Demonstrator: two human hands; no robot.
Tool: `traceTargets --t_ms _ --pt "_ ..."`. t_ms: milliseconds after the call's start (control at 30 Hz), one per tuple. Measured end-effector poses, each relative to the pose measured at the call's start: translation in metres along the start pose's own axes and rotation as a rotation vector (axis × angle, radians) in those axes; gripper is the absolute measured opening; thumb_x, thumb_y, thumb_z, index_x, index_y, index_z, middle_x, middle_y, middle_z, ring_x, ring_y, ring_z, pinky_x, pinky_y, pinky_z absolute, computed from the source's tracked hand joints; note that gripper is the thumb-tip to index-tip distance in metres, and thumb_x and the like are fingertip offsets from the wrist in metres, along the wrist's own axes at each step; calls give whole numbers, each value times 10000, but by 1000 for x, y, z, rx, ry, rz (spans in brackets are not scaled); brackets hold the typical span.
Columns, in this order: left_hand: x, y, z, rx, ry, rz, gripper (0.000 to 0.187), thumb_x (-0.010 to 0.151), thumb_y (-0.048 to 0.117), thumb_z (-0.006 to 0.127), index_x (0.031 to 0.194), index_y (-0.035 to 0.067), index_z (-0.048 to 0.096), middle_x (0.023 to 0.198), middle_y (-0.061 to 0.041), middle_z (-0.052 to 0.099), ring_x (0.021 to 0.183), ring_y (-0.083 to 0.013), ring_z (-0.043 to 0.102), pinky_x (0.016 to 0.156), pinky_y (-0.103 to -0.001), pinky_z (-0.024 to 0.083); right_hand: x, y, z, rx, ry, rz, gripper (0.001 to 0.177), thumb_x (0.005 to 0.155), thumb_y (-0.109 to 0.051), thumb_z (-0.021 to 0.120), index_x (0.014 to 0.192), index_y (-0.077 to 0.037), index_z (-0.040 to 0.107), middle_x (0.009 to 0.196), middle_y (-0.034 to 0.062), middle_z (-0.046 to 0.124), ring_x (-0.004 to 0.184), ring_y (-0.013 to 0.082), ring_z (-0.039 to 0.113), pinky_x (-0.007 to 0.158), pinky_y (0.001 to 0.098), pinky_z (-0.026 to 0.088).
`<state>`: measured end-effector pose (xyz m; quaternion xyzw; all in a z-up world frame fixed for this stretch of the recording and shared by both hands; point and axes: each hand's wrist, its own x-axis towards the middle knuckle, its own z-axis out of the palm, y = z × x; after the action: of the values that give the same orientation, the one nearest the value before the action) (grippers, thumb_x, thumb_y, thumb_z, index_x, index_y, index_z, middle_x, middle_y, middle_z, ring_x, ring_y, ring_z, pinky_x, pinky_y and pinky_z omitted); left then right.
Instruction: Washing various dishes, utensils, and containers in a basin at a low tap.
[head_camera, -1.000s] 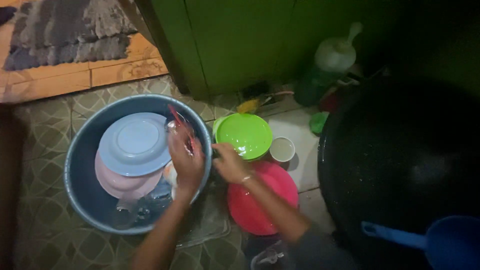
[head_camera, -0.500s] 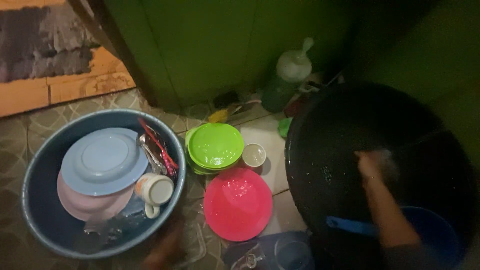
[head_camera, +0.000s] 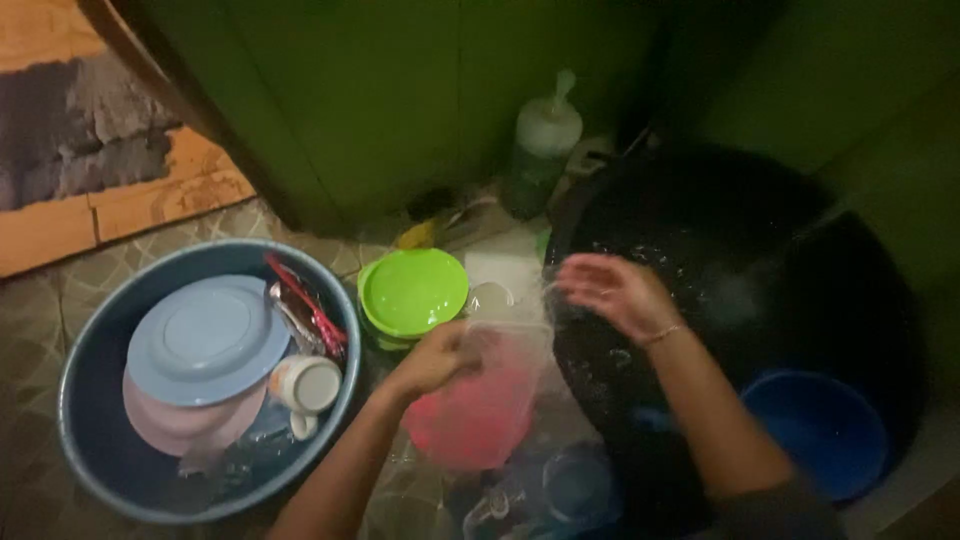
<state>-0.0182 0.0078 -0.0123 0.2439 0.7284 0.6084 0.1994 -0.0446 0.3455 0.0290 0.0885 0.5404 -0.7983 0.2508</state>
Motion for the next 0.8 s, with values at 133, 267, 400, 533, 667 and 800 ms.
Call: traceTargets --t_ms 133,267,400,533,667,800 --pt "48 -45 -3 -266 -84 -142 279 897 75 574 1088 26 771 927 -66 772 825 -165 685 758 -299 555 20 15 -125 -390 804 -242 474 1015 -377 478 1305 -44 651 1271 171 662 1101 304 630 960 475 502" --pt "74 -26 7 -261 34 -110 105 900 53 618 966 26 695 812 -35 640 743 -129 560 674 -290 459 45 64 -213 -10 470 18 520 1016 -459 422 1117 11 621 1028 228 666 877 366 644 772 465 523" --pt "103 -32 22 -224 -9 -161 201 782 -32 541 901 62 672 780 0 664 721 -107 592 648 -283 489 3 -7 -51 -6 -5 238 519 1003 -442 550 1121 36 715 1115 225 743 1019 345 727 895 444 592" --pt "99 -23 17 -292 15 -258 171 887 22 528 878 59 695 990 13 680 654 -108 481 587 -291 405 19 -2 -100 -368 422 -129 442 984 -410 532 1237 -74 668 1246 129 679 1112 290 652 938 495 528" --pt "93 -31 -4 -272 -64 -198 92 837 40 529 888 69 600 1336 38 647 738 -90 493 607 -277 399 53 56 -174 -245 721 -14 473 1024 -400 457 1324 -68 611 1274 127 639 1131 309 599 951 526 474" --pt "100 -49 2 -428 -76 -228 198 909 122 599 1105 125 631 1107 -119 517 795 -141 449 656 -268 373 45 38 -102 182 130 192 543 1052 -412 509 1298 60 620 1226 219 701 1095 359 667 953 467 500"
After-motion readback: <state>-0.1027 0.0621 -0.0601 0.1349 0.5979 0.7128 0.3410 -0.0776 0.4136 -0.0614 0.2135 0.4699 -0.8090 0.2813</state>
